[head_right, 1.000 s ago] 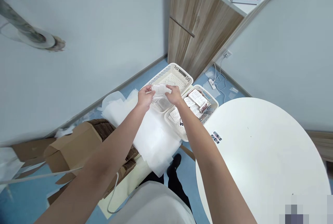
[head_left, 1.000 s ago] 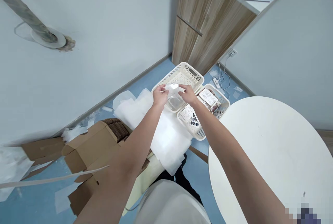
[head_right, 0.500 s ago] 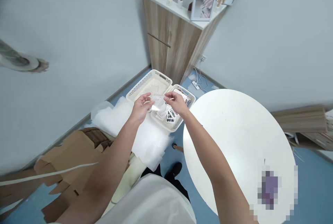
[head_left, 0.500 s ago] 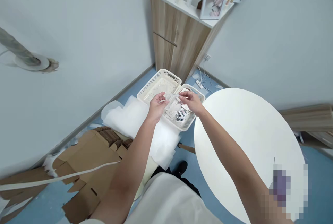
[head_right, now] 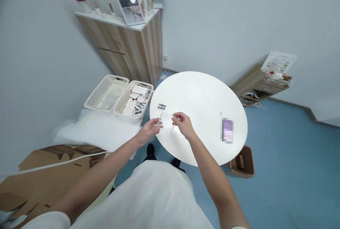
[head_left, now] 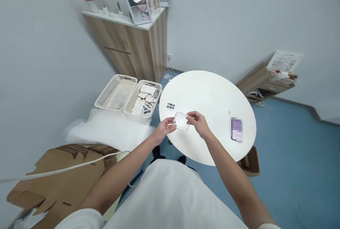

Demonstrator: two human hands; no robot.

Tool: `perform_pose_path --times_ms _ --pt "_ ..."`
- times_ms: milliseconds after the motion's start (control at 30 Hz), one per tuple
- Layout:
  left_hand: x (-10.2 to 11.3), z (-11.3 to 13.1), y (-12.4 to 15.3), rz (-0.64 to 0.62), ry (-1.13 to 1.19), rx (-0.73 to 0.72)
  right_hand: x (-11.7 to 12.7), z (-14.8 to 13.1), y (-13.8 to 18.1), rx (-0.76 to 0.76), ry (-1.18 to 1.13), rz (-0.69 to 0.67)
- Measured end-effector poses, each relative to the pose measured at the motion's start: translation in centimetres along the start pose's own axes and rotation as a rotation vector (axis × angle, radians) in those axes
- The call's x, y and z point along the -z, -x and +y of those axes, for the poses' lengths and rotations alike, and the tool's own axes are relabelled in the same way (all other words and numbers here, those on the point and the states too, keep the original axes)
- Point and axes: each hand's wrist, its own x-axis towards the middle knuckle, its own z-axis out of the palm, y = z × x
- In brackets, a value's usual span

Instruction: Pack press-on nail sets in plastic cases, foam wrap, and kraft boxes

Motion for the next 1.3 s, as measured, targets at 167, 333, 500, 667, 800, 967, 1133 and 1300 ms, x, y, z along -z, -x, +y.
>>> perform_pose_path --times_ms 167,333,500,667,800,967,1133,1300 --pt "-8.1 -5.8 1.1 -0.029 -0.045 0.085 6.4 3.8 6.5 -0.061 -0.145 0.266" --pt "-12.9 -8.8 1.2 0.041 -0.106 0.142 9.3 7.0 10.2 -0.118 -0.258 0.399" --pt "-13.9 -9.6 1.5 0.094 -0.117 0.150 10.6 8.0 11.8 -0.148 -0.302 0.377" --pt "-13.3 -9.4 1.2 0.099 -0.110 0.156 11.0 8.2 12.3 -0.181 -0.296 0.227" --pt "-12.6 -9.0 0.4 0.104 -0.139 0.162 10.5 7.7 12.1 -0.218 -0.259 0.102" --pt "-11.4 -8.2 -1.0 0.056 -0.175 0.151 9.9 7.0 11.4 -0.274 -0.205 0.031" --pt "-9.7 -7.4 -2.4 -0.068 -0.255 0.157 10.2 7.3 10.2 -0.259 -0.168 0.147" --pt "-9.5 -7.0 -3.2 -0.212 -0.308 0.250 10.0 7.2 9.5 -0.228 -0.163 0.241"
